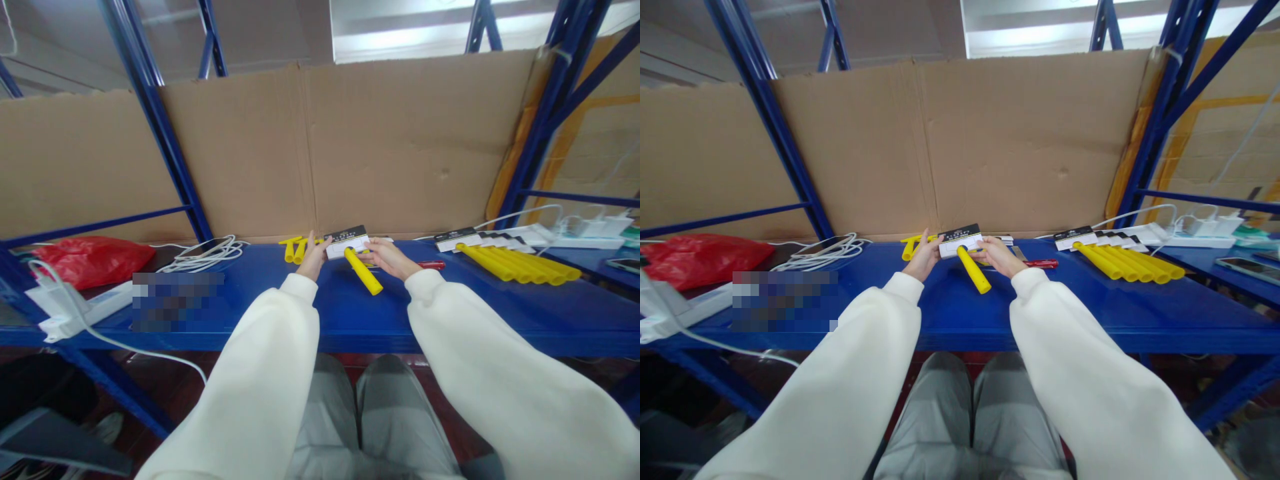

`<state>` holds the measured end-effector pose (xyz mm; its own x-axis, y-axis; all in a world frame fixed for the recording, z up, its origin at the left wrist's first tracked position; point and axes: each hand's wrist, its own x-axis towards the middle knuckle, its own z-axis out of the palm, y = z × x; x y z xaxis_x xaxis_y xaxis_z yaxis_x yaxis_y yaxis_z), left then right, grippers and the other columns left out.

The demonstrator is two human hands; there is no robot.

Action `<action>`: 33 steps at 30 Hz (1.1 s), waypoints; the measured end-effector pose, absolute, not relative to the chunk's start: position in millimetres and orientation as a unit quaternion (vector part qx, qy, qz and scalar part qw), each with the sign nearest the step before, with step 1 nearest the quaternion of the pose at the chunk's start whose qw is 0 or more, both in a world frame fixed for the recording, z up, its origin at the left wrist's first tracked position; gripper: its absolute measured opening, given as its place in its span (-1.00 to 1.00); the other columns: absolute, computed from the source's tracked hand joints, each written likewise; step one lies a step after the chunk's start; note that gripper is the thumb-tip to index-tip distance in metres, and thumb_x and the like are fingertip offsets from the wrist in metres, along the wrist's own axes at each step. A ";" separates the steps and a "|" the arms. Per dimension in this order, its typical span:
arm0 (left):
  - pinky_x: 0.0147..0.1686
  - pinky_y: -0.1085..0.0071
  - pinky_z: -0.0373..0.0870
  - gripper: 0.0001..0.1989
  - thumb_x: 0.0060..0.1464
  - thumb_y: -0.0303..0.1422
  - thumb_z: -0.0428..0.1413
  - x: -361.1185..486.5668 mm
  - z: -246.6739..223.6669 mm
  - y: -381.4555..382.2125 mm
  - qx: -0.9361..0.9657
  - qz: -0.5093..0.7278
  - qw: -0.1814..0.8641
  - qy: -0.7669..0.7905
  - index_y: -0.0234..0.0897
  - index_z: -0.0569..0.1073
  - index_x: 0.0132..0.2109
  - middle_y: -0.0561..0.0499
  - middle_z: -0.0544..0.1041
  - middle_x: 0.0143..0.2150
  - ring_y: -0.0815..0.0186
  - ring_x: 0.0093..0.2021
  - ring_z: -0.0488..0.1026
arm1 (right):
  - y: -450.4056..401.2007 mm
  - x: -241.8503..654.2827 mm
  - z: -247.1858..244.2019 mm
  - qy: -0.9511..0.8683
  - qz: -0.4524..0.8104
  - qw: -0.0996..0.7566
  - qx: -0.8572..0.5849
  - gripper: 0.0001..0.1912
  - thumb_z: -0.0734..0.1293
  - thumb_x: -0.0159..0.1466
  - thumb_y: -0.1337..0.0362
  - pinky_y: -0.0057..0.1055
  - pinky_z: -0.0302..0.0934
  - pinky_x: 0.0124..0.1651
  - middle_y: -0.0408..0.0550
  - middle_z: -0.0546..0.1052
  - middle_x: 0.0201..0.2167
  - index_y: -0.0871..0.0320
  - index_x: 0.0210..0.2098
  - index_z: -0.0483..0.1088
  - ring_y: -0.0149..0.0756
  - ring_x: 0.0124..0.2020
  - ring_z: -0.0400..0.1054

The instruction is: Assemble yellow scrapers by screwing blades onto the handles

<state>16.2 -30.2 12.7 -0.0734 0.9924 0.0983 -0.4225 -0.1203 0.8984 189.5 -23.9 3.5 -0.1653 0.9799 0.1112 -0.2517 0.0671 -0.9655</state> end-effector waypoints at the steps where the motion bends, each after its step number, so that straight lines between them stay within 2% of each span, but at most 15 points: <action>1: -0.11 0.46 0.48 -0.21 0.15 -0.55 0.12 15.5 12.2 -29.4 0.394 0.639 0.552 0.363 -0.13 -0.01 0.43 -0.08 0.59 -0.04 0.31 -0.09 0.59 | -24.7 189.2 3.9 -0.498 0.577 0.533 -0.368 -0.82 0.17 0.35 0.51 -0.29 0.41 -0.03 -0.04 0.62 -0.33 0.15 -0.32 0.29 -0.38 -0.38 0.54; 3: -0.09 0.43 0.48 -0.26 0.13 -0.56 0.13 14.2 11.1 -26.9 0.397 0.639 0.543 0.372 -0.15 0.10 0.40 -0.08 0.60 -0.08 0.28 -0.08 0.58 | -25.4 189.1 3.9 -0.502 0.576 0.530 -0.368 -0.81 0.17 0.35 0.51 -0.30 0.40 -0.02 -0.05 0.61 -0.34 0.15 -0.33 0.29 -0.39 -0.38 0.53; 5: -0.09 0.40 0.48 -0.38 0.09 -0.57 0.15 12.8 9.4 -23.6 0.413 0.629 0.532 0.388 -0.21 0.29 0.29 -0.08 0.60 -0.13 0.25 -0.11 0.58 | -25.1 189.6 3.4 -0.508 0.575 0.528 -0.364 -0.82 0.17 0.35 0.50 -0.29 0.40 -0.01 -0.04 0.61 -0.34 0.15 -0.33 0.29 -0.38 -0.37 0.54; 7: -0.10 0.38 0.48 -0.56 0.04 -0.58 0.17 11.1 7.3 -19.8 0.447 0.611 0.522 0.393 -0.26 0.47 0.09 -0.06 0.61 -0.19 0.24 -0.15 0.58 | -24.1 190.4 2.7 -0.510 0.574 0.530 -0.360 -0.83 0.18 0.35 0.49 -0.28 0.40 -0.01 -0.04 0.60 -0.34 0.14 -0.32 0.28 -0.37 -0.36 0.54; 9: -0.10 0.37 0.47 -0.73 -0.02 -0.60 0.19 9.6 5.0 -16.3 0.486 0.594 0.510 0.389 -0.30 0.54 -0.14 -0.04 0.61 -0.25 0.24 -0.18 0.57 | -23.0 191.0 2.3 -0.507 0.572 0.535 -0.361 -0.84 0.19 0.35 0.48 -0.29 0.41 -0.02 -0.06 0.59 -0.36 0.14 -0.32 0.27 -0.38 -0.38 0.53; 12: -0.09 0.35 0.46 -0.80 -0.12 -0.65 0.20 8.5 2.5 -13.0 0.515 0.582 0.493 0.390 -0.32 0.52 -0.31 0.00 0.61 -0.32 0.27 -0.24 0.56 | -21.2 191.9 2.1 -0.499 0.568 0.541 -0.368 -0.85 0.19 0.35 0.47 -0.31 0.43 -0.07 -0.09 0.57 -0.38 0.13 -0.31 0.26 -0.40 -0.42 0.52; 20: -0.18 0.37 0.47 -0.85 -0.12 -0.60 0.24 8.0 2.4 -16.3 0.550 0.546 0.454 0.440 -0.32 0.44 -0.46 0.08 0.54 -0.49 0.37 -0.42 0.50 | -14.1 196.0 -1.3 -0.483 0.522 0.573 -0.407 -0.83 0.24 0.33 0.41 -0.37 0.45 -0.30 -0.14 0.52 -0.46 0.09 -0.36 0.17 -0.36 -0.48 0.50; 26: -0.23 0.32 0.49 -0.79 -0.12 -0.59 0.24 7.0 2.7 -17.0 0.551 0.532 0.455 0.454 -0.30 0.36 -0.49 0.07 0.53 -0.50 0.34 -0.44 0.50 | -14.2 195.7 -2.7 -0.493 0.486 0.585 -0.423 -0.79 0.34 0.21 0.45 -0.43 0.46 -0.26 -0.18 0.52 -0.42 0.08 -0.32 0.21 -0.42 -0.44 0.49; 33: -0.16 0.21 0.50 -0.78 -0.17 -0.60 0.25 5.0 -3.0 -8.3 0.567 0.523 0.440 0.459 -0.28 0.37 -0.51 0.03 0.50 -0.49 0.23 -0.36 0.54 | -13.4 195.8 -6.3 -0.529 0.493 0.549 -0.420 -0.71 0.36 0.10 0.54 -0.47 0.44 -0.25 -0.15 0.55 -0.29 0.11 -0.25 0.29 -0.42 -0.37 0.50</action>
<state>5.0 -8.3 -3.0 0.0302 0.9816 0.1888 0.0593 -0.1903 0.9799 195.8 -13.4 -6.3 -0.0448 0.9849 0.1674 -0.0974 0.1625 -0.9819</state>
